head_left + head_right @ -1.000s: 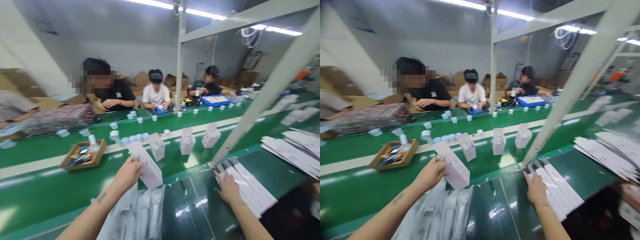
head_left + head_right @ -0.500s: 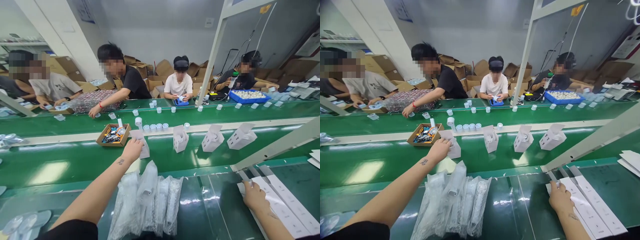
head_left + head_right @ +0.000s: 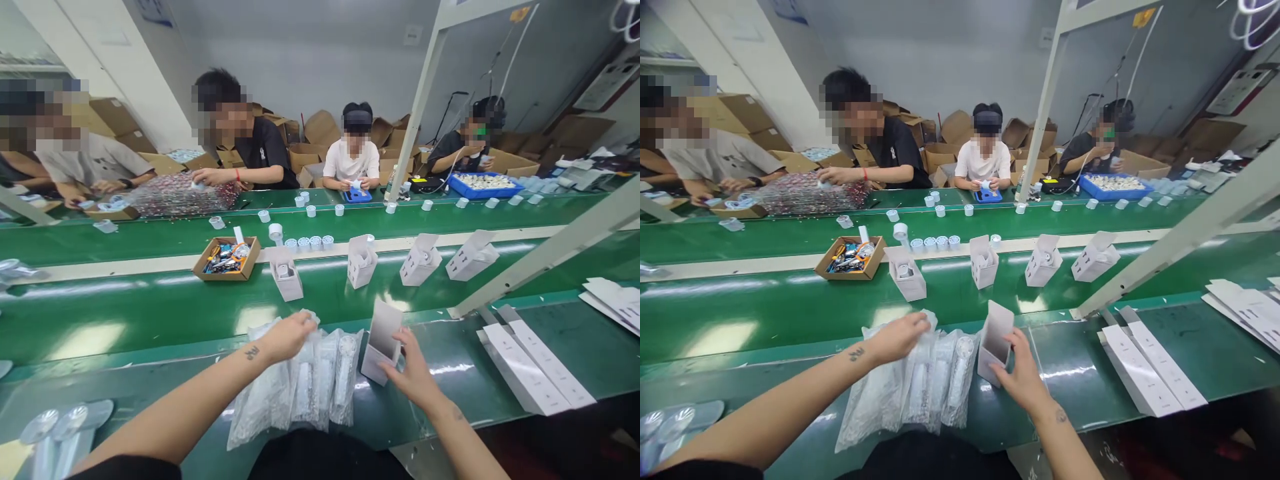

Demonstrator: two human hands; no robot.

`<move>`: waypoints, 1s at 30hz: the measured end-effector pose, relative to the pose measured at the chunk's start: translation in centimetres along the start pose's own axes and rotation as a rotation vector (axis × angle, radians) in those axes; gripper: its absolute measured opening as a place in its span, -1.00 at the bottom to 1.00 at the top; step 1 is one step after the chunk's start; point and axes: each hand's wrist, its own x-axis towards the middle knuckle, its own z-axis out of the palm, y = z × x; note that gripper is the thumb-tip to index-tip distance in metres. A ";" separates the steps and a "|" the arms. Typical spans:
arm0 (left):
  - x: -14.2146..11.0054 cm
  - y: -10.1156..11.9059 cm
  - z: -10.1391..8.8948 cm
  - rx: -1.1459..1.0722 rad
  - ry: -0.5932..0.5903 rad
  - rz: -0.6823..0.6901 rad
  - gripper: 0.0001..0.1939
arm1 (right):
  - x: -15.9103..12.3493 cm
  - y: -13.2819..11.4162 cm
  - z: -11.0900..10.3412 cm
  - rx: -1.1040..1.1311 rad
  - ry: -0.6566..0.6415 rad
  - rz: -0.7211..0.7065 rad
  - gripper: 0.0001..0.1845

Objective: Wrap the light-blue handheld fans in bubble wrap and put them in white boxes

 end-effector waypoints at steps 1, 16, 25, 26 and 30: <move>-0.2 0.0 -1.5 -0.054 0.050 0.012 -0.66 | -0.2 0.0 0.5 0.028 -0.025 -0.001 -0.49; 4.3 13.2 -5.0 -0.157 0.140 -0.081 -0.72 | 0.7 1.3 -0.3 0.143 -0.037 -0.022 -0.19; 6.8 19.1 -3.8 0.078 -0.151 -0.145 -0.70 | -1.1 1.1 0.6 0.151 0.060 -0.106 -0.31; 6.3 19.6 -3.1 0.078 -0.154 -0.091 -0.67 | -1.2 0.9 0.6 0.151 0.057 -0.114 -0.29; 4.6 19.6 0.3 0.187 -0.163 0.115 -0.51 | -1.4 0.2 -0.5 0.148 -0.008 -0.146 -0.25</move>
